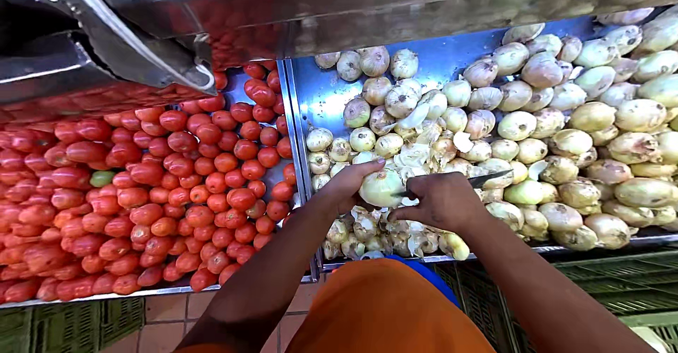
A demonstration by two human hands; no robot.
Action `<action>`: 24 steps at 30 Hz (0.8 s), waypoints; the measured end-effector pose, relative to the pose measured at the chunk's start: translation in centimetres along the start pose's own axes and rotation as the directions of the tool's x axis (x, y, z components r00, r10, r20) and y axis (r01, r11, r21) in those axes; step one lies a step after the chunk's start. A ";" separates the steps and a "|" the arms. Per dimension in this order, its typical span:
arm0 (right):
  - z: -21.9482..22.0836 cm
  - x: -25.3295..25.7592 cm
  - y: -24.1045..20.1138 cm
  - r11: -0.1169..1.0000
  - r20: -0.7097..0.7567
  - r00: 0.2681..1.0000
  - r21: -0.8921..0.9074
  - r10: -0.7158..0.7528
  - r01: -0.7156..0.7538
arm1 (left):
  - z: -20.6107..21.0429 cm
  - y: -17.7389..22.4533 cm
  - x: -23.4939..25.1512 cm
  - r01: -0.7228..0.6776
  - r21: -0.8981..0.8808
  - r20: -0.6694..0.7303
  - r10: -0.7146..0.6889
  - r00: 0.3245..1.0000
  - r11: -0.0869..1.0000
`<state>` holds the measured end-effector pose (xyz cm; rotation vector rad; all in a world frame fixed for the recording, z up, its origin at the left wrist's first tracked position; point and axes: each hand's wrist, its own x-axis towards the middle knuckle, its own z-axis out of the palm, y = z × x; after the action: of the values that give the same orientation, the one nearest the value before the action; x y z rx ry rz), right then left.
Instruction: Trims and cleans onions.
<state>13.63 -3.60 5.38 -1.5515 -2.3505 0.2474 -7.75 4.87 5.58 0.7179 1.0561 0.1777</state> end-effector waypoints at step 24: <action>-2.5 1.3 -3.4 0.906 0.374 0.826 -0.210 0.421 -0.366 | -1.1 -2.7 -0.2 -0.319 -0.093 -0.018 0.319 0.948 0.943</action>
<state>11.04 -3.81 8.97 -2.2407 -2.3443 0.5797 -9.31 3.23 3.71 0.7999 0.9219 0.5052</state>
